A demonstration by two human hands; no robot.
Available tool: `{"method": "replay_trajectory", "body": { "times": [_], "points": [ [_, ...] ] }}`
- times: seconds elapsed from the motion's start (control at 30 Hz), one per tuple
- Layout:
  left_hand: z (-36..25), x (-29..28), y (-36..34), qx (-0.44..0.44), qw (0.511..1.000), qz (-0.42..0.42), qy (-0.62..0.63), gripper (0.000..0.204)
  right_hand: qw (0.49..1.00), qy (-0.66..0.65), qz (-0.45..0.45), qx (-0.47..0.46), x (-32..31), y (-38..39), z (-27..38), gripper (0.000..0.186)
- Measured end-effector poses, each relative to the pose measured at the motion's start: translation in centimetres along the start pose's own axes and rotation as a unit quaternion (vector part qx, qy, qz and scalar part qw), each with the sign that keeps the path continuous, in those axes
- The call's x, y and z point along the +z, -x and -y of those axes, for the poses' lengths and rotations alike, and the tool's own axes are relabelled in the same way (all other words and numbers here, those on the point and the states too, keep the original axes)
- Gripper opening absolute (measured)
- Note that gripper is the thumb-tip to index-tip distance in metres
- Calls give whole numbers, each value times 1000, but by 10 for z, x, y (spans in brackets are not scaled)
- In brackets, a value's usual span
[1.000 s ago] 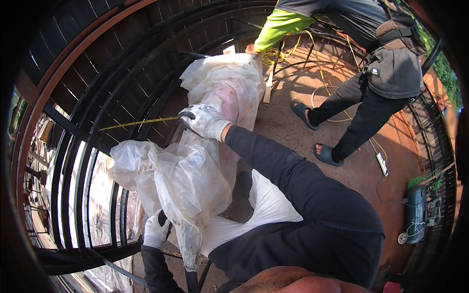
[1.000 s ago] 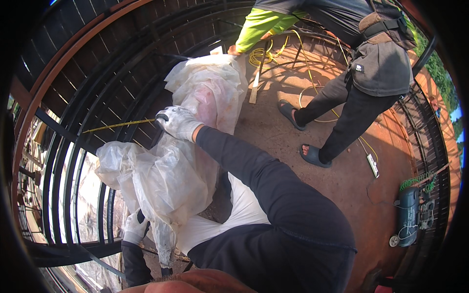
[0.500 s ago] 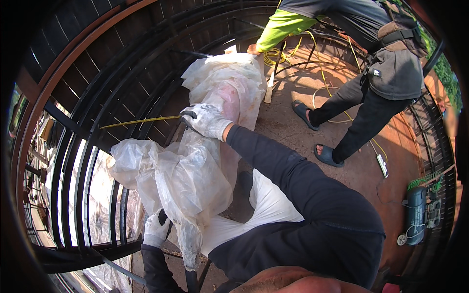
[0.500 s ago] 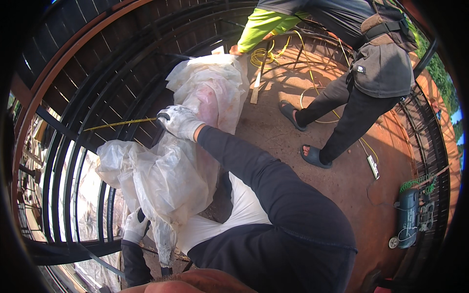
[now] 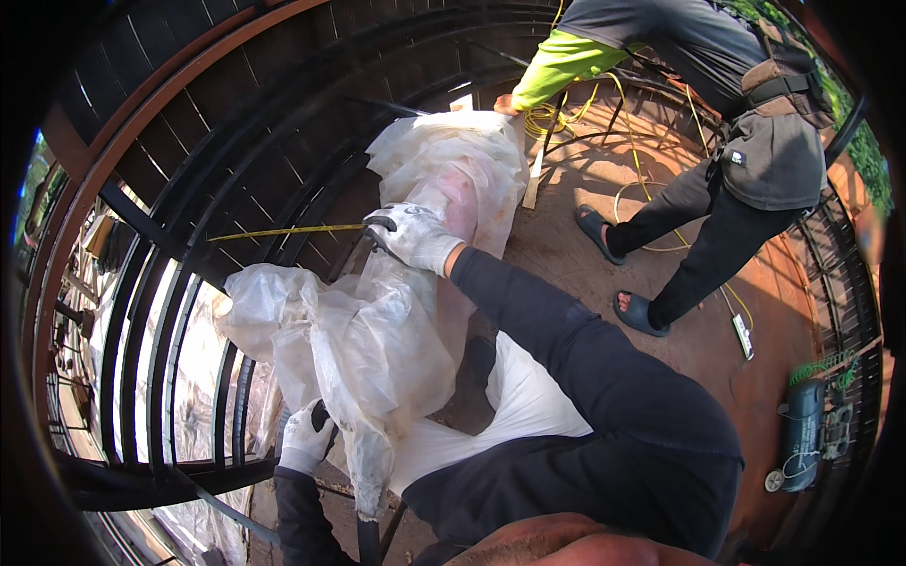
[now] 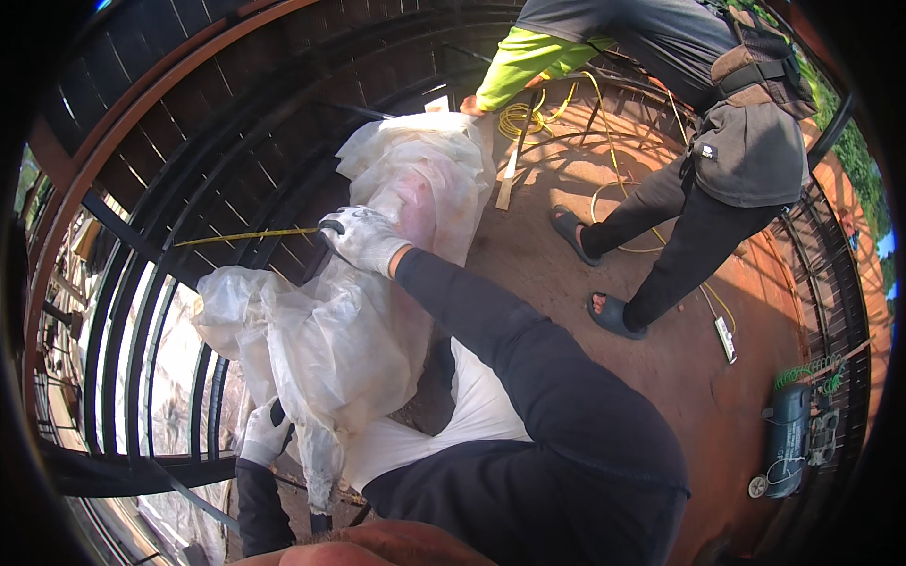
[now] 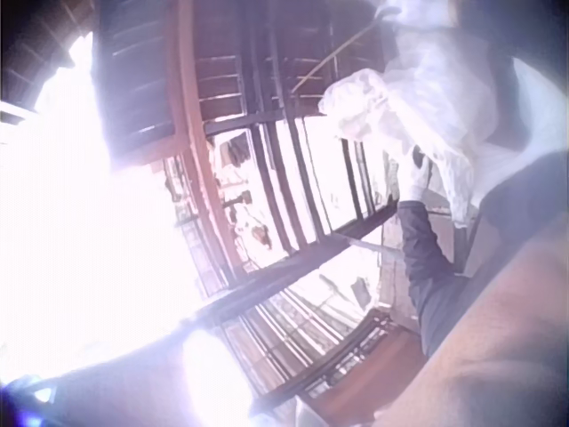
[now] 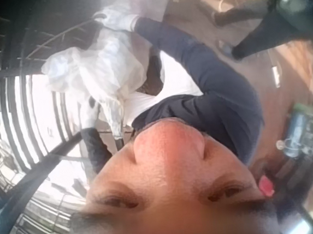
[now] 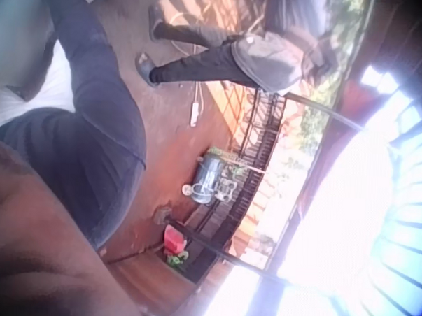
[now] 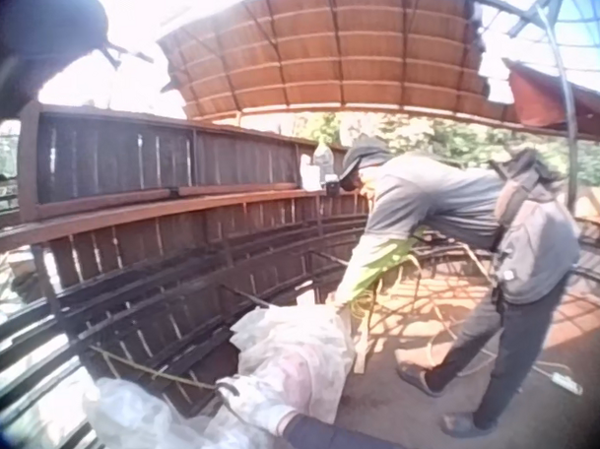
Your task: The person measures a curved metal frame using a tape measure, then picks up a wooden plank and fits it into the frame. The person adjusts the plank's position to align with the frame structure.
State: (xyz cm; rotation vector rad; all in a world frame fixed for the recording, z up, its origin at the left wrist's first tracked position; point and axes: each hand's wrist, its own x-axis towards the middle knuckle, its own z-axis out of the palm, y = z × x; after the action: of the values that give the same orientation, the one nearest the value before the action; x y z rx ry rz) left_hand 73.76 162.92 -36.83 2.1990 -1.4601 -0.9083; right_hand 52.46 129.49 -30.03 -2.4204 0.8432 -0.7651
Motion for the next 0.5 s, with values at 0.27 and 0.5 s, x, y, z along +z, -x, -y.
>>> {"method": "replay_trajectory", "body": {
  "times": [0.27,0.5],
  "points": [
    [-2,0,3,18,999,-27,-4,36,1000,6,3,-4,1,0,1,33],
    [-21,-7,6,21,1000,-20,-7,35,1000,13,18,12,1,-1,2,33]
  ]
}}
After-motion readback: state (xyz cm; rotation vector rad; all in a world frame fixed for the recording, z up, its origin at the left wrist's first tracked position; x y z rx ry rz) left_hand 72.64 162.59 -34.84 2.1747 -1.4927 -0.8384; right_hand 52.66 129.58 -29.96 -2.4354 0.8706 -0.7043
